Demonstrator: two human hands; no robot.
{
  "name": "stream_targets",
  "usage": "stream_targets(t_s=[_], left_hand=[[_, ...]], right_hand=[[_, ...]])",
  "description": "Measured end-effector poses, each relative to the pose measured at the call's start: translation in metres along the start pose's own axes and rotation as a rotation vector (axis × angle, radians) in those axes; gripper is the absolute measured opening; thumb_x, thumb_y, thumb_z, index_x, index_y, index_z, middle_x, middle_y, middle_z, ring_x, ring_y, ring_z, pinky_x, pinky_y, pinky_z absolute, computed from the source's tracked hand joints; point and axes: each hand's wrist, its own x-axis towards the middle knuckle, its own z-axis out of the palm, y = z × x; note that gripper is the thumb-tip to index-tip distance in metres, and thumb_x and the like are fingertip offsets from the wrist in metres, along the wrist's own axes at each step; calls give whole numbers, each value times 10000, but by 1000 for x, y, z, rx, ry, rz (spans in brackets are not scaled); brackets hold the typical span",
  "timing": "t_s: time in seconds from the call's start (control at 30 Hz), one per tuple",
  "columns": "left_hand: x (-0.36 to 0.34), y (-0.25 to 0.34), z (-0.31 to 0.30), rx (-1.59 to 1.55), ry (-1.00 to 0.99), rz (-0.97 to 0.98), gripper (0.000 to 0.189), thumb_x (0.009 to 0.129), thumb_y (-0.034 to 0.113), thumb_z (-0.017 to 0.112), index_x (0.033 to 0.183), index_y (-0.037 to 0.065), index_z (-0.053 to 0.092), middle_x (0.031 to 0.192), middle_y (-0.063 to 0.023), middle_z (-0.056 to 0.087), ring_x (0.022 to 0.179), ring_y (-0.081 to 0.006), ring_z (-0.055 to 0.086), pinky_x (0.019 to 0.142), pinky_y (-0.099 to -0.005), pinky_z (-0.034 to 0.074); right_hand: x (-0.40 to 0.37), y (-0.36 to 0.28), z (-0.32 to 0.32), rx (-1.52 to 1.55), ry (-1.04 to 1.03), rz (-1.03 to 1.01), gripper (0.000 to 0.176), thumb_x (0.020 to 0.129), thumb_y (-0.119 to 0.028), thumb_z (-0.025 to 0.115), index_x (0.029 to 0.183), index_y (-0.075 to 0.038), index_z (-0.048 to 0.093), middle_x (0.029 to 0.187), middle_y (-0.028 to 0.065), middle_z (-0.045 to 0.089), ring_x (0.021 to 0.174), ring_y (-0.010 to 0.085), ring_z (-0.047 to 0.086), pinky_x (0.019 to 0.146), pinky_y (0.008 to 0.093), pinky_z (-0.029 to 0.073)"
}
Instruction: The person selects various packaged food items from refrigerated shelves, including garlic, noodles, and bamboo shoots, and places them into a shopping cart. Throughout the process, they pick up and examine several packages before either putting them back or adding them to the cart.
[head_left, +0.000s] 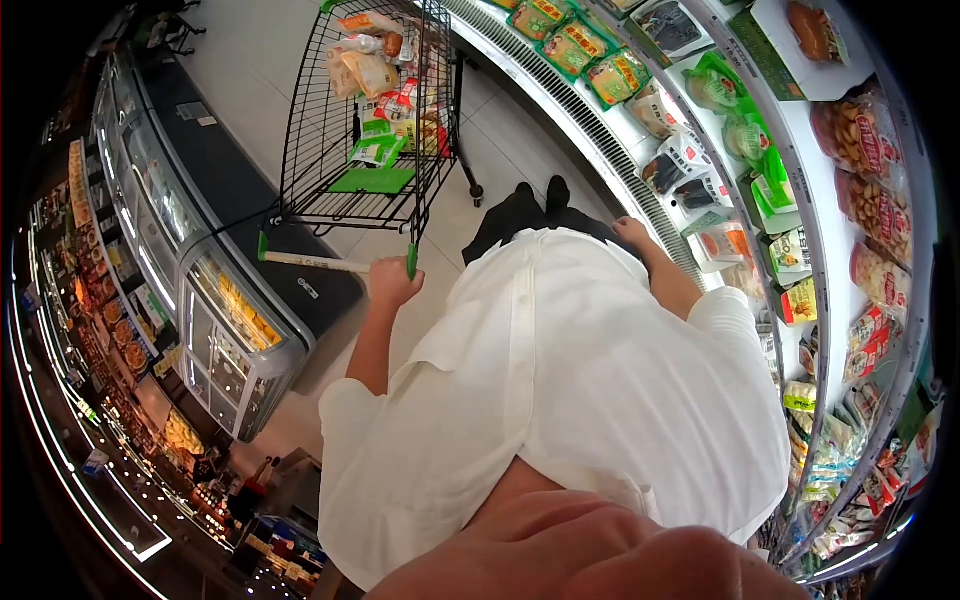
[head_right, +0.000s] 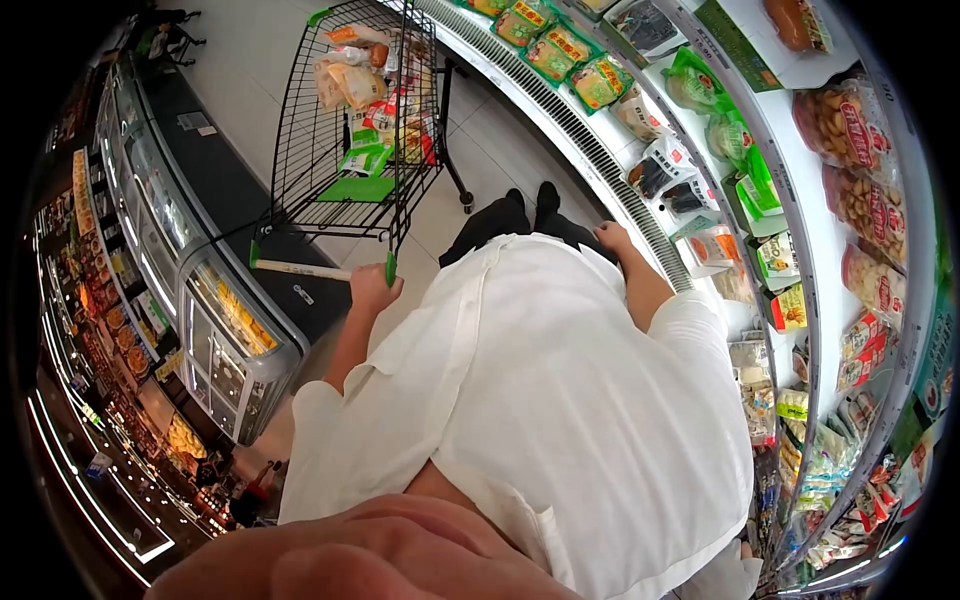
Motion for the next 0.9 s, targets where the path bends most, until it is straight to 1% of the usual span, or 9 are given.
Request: stream_targets(t_s=[0.27, 0.43, 0.6, 0.67, 0.73, 0.77, 0.8, 0.87, 0.9], left_hand=[[36, 7, -10, -23, 2, -45, 284, 777, 354, 720, 737, 76, 677, 710, -163, 708, 691, -406, 694, 719, -534, 520], [78, 14, -16, -40, 124, -52, 291, 788, 358, 703, 741, 71, 695, 710, -174, 709, 681, -424, 693, 687, -544, 531], [129, 41, -43, -83, 105, -224, 318, 805, 380, 692, 778, 70, 757, 763, -206, 745, 749, -412, 746, 680, -538, 572], [156, 42, -45, -115, 123, -202, 426, 834, 481, 739, 813, 56, 760, 769, -218, 744, 752, -447, 743, 712, -540, 588], [178, 43, -50, -161, 162, -155, 550, 831, 585, 778, 949, 49, 761, 818, -219, 760, 781, -456, 746, 739, -545, 592], [185, 42, -69, -239, 73, -100, 648, 833, 642, 798, 1094, 52, 734, 918, -212, 780, 877, -449, 756, 779, -537, 593], [192, 33, -72, -247, 95, -90, 648, 833, 642, 798, 1094, 52, 734, 918, -212, 780, 877, -449, 756, 779, -537, 593], [206, 8, -75, -460, 196, 200, 638, 857, 616, 801, 1149, 56, 712, 981, -203, 783, 949, -428, 754, 808, -517, 590], [210, -11, -79, -465, 211, 206, 638, 857, 616, 801, 1149, 56, 712, 981, -203, 783, 949, -428, 754, 808, -517, 590]], right_hand=[[2, -29, -39, 122, 126, -29, 428, 933, -410, 666, 1120, -63, 831, 1096, 221, 804, 1066, 367, 771, 959, 458, 580], [21, -41, -53, 60, 79, -13, 439, 931, -394, 675, 1149, -45, 830, 1117, 226, 803, 1082, 382, 767, 987, 459, 580], [17, -82, -56, -18, 72, -40, 478, 940, -442, 686, 1195, -60, 816, 1145, 217, 801, 1112, 384, 759, 1013, 468, 575], [22, -96, -47, -34, 109, -64, 454, 939, -453, 692, 1179, -91, 826, 1140, 205, 803, 1106, 378, 760, 1000, 465, 581], [9, -127, -46, -32, 130, -74, 463, 920, -428, 657, 1146, -62, 830, 1150, 217, 799, 1113, 398, 750, 1007, 462, 577], [9, -136, -41, -48, 137, -90, 460, 921, -431, 663, 1163, -77, 831, 1154, 209, 801, 1118, 391, 750, 1018, 455, 574], [12, -145, -35, -50, 128, -70, 481, 939, -464, 668, 1189, -81, 819, 1186, 199, 796, 1150, 377, 741, 1017, 458, 572], [13, -164, -21, -46, 138, -88, 486, 946, -463, 666, 1192, -72, 817, 1198, 199, 794, 1154, 378, 741, 1027, 459, 569], [11, -176, -14, -53, 154, -90, 486, 946, -463, 666, 1192, -72, 817, 1198, 199, 794, 1154, 378, 741, 1027, 459, 569]])
